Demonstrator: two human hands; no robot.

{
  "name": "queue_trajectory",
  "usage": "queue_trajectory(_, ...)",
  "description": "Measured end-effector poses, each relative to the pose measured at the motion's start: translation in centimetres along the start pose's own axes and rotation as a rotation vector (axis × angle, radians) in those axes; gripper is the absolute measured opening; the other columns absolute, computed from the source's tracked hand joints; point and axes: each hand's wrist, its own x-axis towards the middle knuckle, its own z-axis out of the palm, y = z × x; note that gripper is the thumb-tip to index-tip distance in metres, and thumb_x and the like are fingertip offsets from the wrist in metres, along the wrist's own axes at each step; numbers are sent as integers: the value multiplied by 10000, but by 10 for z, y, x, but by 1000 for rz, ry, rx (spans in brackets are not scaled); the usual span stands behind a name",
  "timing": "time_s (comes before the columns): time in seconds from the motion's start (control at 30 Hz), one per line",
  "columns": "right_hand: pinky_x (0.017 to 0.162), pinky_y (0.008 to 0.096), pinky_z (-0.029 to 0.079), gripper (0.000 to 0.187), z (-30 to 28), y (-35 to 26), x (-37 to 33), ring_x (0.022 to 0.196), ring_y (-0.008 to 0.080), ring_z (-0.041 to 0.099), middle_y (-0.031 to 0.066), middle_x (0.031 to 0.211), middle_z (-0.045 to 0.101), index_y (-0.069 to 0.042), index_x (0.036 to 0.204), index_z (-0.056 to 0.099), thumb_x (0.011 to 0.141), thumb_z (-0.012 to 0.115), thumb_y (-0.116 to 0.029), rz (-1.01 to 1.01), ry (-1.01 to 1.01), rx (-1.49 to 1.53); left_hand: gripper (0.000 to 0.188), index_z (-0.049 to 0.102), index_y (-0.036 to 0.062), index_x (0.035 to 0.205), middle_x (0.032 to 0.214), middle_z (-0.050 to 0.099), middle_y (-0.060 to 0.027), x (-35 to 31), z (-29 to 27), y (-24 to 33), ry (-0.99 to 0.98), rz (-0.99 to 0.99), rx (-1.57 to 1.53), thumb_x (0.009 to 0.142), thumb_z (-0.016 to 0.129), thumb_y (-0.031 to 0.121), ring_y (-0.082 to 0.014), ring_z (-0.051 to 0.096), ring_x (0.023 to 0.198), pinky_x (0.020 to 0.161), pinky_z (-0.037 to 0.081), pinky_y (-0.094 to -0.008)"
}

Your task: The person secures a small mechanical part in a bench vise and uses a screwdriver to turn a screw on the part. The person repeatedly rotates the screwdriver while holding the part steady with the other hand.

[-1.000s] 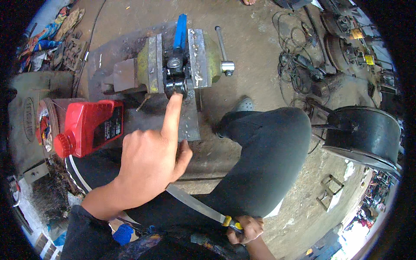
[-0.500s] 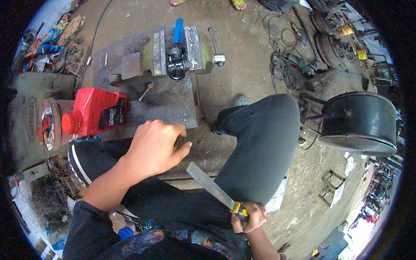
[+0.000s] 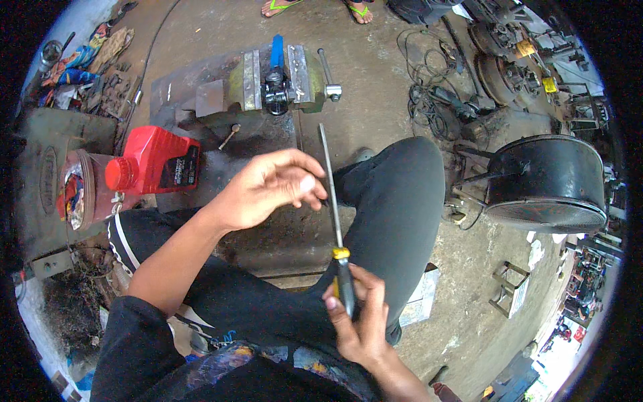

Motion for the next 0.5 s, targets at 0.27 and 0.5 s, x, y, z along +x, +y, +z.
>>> queue_trajectory(0.27,680,308,528,585,12,-44,13,705,161,653,160,857,676,90,1378,353,913,676,-58,-118,-106,-172,276,571,69,1182,975,725,-127,-2,-8,3,46,-42,-239,1051,586,312,-170,717,750,646,510,-265)
queue_trajectory(0.5,780,390,550,529,17,-50,36,960,331,639,241,1170,563,4,1195,666,681,753,-78,-578,74,-449,254,573,46,1208,924,707,-127,3,-10,7,109,-73,-280,1062,548,252,-202,702,771,674,534,-295)
